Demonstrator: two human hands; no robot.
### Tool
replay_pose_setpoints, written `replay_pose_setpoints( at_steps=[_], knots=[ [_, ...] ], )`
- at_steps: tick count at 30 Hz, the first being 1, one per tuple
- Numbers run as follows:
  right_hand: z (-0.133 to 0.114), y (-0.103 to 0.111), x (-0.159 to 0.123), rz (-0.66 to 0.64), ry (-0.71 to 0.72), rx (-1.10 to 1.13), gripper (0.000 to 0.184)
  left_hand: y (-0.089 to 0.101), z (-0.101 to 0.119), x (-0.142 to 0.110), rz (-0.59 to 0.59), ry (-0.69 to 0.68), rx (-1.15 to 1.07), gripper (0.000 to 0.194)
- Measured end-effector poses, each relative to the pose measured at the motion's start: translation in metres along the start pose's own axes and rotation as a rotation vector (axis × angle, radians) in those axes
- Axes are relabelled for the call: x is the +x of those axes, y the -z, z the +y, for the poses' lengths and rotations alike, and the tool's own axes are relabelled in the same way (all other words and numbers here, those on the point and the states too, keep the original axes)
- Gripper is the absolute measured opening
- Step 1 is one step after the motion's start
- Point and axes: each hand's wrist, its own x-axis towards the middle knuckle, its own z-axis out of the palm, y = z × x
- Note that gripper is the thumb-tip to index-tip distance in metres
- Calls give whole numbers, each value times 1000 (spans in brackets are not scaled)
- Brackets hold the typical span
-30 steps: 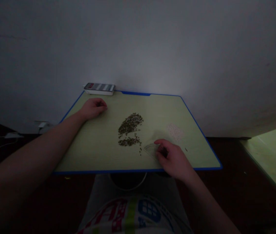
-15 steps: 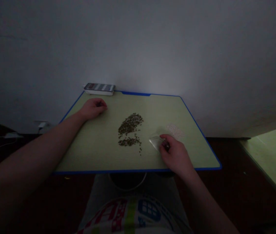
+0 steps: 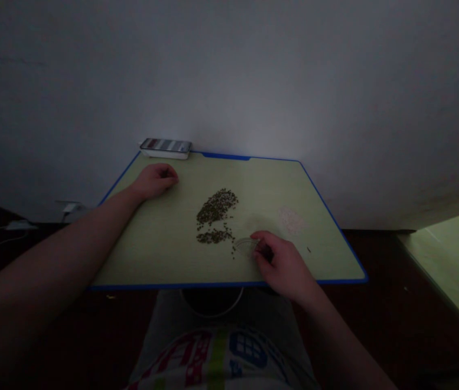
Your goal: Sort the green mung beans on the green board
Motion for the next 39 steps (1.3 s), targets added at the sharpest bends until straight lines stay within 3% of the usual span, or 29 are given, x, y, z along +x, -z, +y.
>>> replay_pose_setpoints(
  at_steps=[11, 25, 33, 39],
  knots=[
    [14, 1, 9, 142, -67, -50, 31, 0, 0, 0, -12, 11, 43, 19],
    [6, 3, 20, -12, 74, -16, 27, 0, 0, 1, -13, -5, 42, 18],
    [5, 6, 11, 45, 31, -48, 27, -1, -4, 2, -11, -18, 11, 18],
    [0, 2, 5, 14, 47, -36, 26, 1, 3, 0, -3, 4, 48, 14]
  ],
)
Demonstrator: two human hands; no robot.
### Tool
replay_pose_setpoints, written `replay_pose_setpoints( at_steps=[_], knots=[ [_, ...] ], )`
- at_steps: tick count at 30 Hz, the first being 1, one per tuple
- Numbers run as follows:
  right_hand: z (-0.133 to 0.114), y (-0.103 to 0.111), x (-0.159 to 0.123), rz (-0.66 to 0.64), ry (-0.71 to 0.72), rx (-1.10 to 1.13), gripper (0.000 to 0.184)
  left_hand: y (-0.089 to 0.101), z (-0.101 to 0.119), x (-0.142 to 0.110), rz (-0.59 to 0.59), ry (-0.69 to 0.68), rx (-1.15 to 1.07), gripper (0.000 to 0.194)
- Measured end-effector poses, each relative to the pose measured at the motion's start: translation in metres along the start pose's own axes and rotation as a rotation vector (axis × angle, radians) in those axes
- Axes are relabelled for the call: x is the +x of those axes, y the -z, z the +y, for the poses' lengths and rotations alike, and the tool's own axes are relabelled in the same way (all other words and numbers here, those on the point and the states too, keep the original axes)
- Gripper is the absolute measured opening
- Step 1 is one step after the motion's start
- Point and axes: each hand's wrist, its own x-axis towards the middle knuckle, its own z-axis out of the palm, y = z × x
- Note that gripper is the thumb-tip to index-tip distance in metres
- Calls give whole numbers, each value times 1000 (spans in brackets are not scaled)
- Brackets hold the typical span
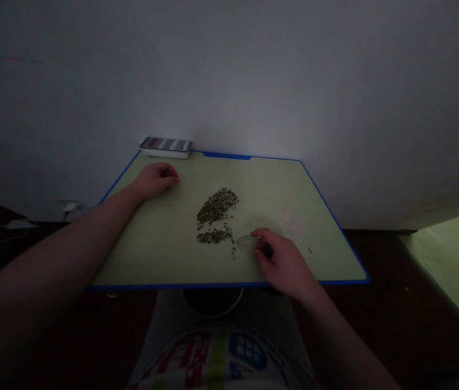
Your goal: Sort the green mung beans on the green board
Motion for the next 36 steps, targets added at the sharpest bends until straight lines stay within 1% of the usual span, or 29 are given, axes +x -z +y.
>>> replay_pose_setpoints(
  at_steps=[4, 6, 10, 16, 24, 31, 36],
  knots=[
    [3, -1, 4, 43, -35, -6, 27, 0, 0, 0, -9, -8, -22, 15],
    [4, -1, 7, 45, -38, -15, 27, 0, 0, 0, -8, -11, -23, 15],
    [4, -1, 11, 10, 1, 11, 27, 0, 0, 0, -9, 2, -21, 16],
    [3, -1, 13, -30, 24, 25, 27, -1, -2, 1, -7, 9, -9, 17],
    [0, 1, 4, -80, 41, 71, 25, 0, -3, 0, -5, -12, 9, 19],
    [8, 1, 9, -26, 23, 83, 25, 0, -1, 0, -2, 2, -7, 18],
    [7, -2, 15, -52, 46, 85, 27, 0, 0, -1, -2, 9, -42, 18]
  ],
)
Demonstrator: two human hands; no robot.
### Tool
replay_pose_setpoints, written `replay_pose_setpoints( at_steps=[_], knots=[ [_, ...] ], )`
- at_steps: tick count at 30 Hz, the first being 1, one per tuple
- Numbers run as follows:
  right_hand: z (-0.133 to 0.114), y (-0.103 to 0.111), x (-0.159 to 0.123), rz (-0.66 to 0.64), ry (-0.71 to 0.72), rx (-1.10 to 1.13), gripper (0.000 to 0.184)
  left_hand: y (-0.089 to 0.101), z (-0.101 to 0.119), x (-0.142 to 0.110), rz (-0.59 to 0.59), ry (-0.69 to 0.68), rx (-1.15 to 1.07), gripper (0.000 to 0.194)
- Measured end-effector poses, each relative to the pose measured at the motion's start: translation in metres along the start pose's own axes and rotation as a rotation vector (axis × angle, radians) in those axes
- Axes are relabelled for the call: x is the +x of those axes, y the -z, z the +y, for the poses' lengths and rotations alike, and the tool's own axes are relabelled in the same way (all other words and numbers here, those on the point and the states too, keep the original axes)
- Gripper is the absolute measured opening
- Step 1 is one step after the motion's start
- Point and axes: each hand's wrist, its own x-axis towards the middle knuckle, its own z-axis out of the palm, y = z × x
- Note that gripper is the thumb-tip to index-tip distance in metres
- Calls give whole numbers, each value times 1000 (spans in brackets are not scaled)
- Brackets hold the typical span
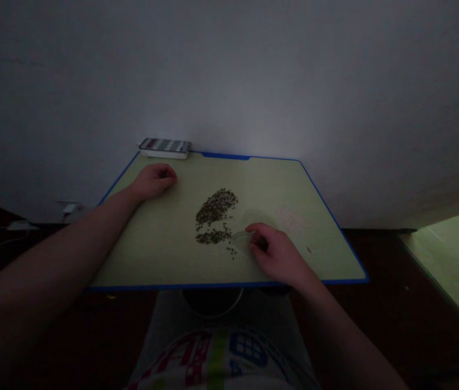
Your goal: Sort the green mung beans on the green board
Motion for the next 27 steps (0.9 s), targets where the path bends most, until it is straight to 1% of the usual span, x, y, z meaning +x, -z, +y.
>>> replay_pose_setpoints(
  at_steps=[8, 18, 27],
  knots=[
    [-7, -1, -3, -61, 30, 4, 27, 1, 3, -1, 4, 15, 40, 17],
    [-3, 1, -13, -39, -5, 29, 25, 1, 4, -2, 9, 4, 37, 17],
    [-9, -4, -16, -38, -18, -7, 25, 1, -1, 1, -7, -18, 50, 18]
  ],
)
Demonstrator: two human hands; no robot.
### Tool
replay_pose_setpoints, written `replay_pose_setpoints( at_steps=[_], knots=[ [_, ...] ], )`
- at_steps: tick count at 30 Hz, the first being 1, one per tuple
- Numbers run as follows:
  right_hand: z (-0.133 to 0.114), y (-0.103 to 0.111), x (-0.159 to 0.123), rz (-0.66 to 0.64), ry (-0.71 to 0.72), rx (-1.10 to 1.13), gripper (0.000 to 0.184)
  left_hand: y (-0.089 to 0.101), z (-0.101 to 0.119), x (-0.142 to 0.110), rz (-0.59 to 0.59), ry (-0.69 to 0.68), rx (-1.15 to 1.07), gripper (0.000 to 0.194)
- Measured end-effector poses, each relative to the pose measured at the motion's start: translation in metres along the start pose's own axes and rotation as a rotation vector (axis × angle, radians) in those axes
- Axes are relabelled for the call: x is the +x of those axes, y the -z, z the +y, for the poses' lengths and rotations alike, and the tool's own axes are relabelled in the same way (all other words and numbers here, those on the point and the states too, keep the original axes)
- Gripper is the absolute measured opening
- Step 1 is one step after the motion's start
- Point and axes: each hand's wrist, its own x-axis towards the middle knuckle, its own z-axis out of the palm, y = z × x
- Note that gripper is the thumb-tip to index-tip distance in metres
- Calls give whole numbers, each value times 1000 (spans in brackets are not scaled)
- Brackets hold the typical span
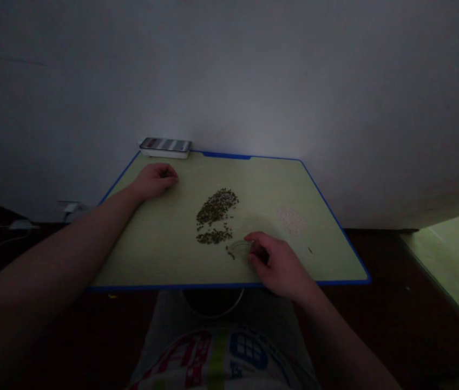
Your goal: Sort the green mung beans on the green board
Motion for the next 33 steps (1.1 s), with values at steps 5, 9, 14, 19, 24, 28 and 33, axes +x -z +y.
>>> replay_pose_setpoints(
  at_steps=[5, 9, 14, 19, 24, 28, 33],
  knots=[
    [-1, -1, 0, 48, -18, -19, 26, 0, 1, 0, -5, 8, -28, 17],
    [-2, -4, 2, 59, -27, -20, 28, -1, 0, 0, -7, 24, -36, 17],
    [-8, -13, 4, 110, -37, -46, 32, -1, -5, 1, 9, -19, -5, 19],
    [-10, -14, 4, 159, -62, -72, 34, -1, -6, 2, 1, -21, 27, 19],
    [-5, -6, 3, 232, -111, -177, 34, 0, -1, 0, 12, -1, 20, 17],
    [4, 2, 3, 308, -172, -259, 34, 0, -1, 0, 10, -13, 27, 18],
    [27, 14, 3, 390, -237, -277, 35, -1, -2, 1, 12, -14, 5, 18]
  ],
)
